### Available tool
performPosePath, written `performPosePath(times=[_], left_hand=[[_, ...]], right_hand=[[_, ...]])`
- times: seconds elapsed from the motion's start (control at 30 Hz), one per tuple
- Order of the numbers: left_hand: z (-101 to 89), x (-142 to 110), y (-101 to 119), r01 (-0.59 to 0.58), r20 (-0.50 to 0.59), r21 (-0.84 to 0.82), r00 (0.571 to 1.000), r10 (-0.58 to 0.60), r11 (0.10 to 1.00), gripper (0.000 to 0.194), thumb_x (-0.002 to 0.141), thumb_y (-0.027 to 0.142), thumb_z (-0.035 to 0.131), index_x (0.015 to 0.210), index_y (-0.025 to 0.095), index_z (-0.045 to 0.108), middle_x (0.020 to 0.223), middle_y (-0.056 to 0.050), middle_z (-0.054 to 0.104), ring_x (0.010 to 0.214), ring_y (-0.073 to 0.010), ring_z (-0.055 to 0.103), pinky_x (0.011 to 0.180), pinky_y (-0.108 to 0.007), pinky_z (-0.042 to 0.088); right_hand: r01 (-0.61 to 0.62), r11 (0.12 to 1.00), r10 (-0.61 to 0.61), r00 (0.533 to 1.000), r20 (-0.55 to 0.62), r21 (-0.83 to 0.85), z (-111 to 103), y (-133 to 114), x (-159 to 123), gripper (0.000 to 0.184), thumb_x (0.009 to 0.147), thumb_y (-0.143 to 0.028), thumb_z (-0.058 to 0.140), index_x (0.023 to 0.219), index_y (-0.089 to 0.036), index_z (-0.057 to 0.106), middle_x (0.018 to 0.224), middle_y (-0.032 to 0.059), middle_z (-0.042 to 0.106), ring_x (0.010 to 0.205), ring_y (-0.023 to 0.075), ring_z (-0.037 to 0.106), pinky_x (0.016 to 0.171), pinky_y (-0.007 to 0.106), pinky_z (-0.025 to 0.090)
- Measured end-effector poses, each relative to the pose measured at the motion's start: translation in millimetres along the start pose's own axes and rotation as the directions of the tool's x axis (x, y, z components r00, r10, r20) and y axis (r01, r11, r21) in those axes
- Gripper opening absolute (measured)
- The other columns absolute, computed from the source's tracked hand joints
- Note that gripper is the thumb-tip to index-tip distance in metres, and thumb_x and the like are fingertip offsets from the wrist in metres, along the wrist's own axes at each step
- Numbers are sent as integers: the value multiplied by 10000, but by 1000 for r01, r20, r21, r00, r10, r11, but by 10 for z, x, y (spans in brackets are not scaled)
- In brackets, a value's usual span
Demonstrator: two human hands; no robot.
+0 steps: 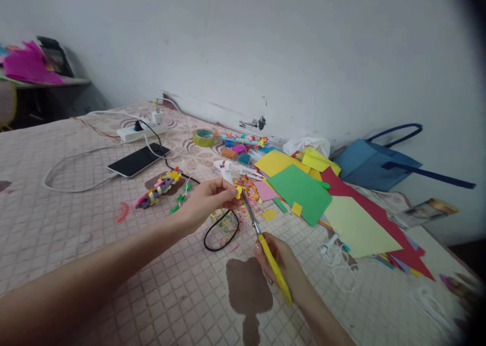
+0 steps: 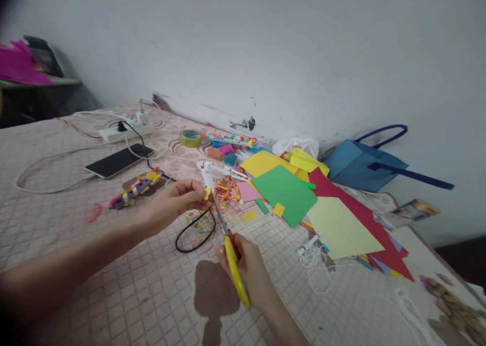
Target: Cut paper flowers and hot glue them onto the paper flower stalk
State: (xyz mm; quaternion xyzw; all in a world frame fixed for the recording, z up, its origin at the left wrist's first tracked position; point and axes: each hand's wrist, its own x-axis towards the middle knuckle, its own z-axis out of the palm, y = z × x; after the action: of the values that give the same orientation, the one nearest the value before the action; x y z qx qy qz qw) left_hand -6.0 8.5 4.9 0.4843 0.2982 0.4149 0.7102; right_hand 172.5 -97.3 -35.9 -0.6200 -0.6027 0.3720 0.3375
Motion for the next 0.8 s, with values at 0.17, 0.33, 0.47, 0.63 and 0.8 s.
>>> performPosePath(times=[0.17, 0.33, 0.47, 0.63, 0.8], left_hand=[[-17, 2, 11, -25, 29, 58, 999, 23, 998, 170, 753, 266, 672, 730, 142, 558, 713, -21, 670, 667, -111, 633, 723, -271, 497], [-24, 6, 10, -34, 38, 76, 999, 31, 997, 160, 759, 257, 663, 731, 144, 553, 707, -12, 665, 649, -102, 627, 716, -266, 498], [-24, 14, 9, -30, 38, 62, 999, 28, 998, 147, 764, 241, 658, 737, 141, 554, 710, -12, 670, 647, -95, 628, 715, -255, 497], [-17, 11, 15, -8, 34, 33, 999, 7, 999, 152, 759, 241, 666, 727, 144, 554, 705, -13, 677, 640, -98, 633, 717, -260, 500], [-22, 11, 18, 0, 31, 5, 1000, 0, 1000, 162, 751, 242, 675, 728, 140, 551, 710, -23, 678, 652, -111, 642, 732, -277, 505]], right_hand=[[9, 1000, -9, 1000, 23, 7, -11, -12, 3, 340, 786, -465, 553, 645, -199, 393, 558, -60, 333, 489, 79, 308, 408, 191, 247], [-1, 1000, 1, 1000, 28, 26, 1, 82, 18, 348, 788, -474, 555, 643, -202, 392, 539, -68, 328, 452, 67, 285, 374, 180, 227], [-9, 998, 9, 1000, 12, 63, 11, 88, 13, 359, 777, -504, 563, 647, -205, 411, 498, -76, 331, 418, 64, 287, 364, 184, 231], [-14, 998, 14, 1000, 4, 68, 16, 99, 19, 383, 762, -539, 562, 632, -209, 417, 472, -79, 327, 397, 67, 294, 367, 195, 235], [-15, 997, 15, 1000, 2, 76, 12, 84, 16, 382, 765, -546, 554, 637, -211, 421, 465, -79, 332, 392, 71, 302, 374, 203, 249]])
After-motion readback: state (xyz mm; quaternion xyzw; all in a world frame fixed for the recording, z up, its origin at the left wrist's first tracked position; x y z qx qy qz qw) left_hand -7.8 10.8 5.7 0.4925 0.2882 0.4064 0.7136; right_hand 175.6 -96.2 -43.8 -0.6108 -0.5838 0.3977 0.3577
